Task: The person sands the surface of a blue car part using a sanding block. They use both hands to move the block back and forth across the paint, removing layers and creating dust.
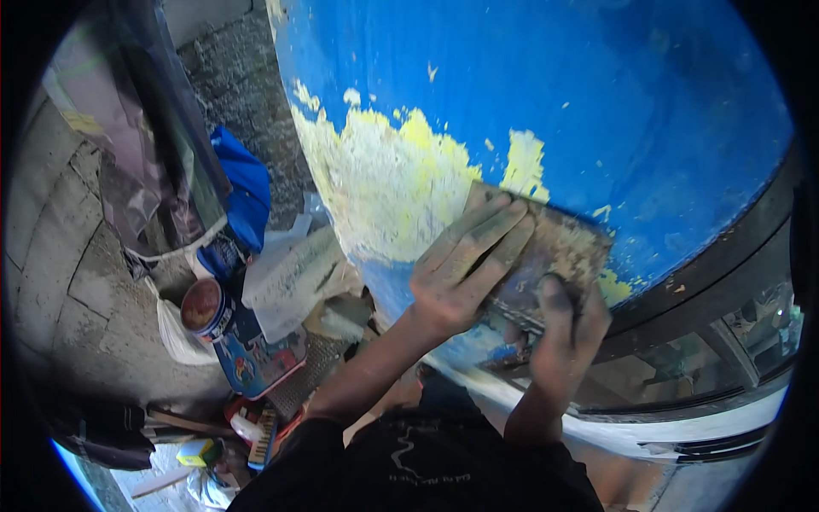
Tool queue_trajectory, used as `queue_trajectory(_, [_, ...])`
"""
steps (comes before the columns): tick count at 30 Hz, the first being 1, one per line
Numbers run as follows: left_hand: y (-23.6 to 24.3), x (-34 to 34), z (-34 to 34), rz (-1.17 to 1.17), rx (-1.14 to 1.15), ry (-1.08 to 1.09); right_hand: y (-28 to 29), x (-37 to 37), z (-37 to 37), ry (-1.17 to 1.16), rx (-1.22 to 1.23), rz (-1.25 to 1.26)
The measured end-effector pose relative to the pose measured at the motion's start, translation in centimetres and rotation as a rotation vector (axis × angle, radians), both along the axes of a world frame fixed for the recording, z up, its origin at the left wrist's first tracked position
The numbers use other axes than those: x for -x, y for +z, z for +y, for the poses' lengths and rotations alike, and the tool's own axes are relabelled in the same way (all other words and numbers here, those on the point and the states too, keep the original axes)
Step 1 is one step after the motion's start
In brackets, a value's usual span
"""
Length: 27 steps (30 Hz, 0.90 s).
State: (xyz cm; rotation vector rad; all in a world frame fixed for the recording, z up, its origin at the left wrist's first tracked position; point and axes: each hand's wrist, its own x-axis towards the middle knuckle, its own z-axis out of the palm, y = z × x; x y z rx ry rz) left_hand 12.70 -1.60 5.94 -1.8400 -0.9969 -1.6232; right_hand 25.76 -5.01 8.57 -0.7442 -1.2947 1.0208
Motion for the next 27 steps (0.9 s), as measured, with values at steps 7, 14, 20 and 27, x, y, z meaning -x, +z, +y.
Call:
queue_trajectory(7, [-2.8,-0.8,-0.2,-0.099,-0.005,-0.045,-1.7,-0.2,-0.3,-0.07,-0.015,-0.061])
queue_trajectory(14, [-0.8,-1.1,-0.2,-0.159,0.016,-0.089,-2.0,0.1,-0.7,-0.143,-0.034,-0.07])
queue_trajectory(20, [1.9,-1.0,0.7,-0.114,0.001,-0.184,-0.2,0.3,-0.3,-0.167,-0.091,-0.012])
queue_trajectory(27, [-0.9,-1.6,-0.3,-0.172,0.068,-0.185,-1.7,-0.2,-0.8,-0.241,-0.024,-0.075])
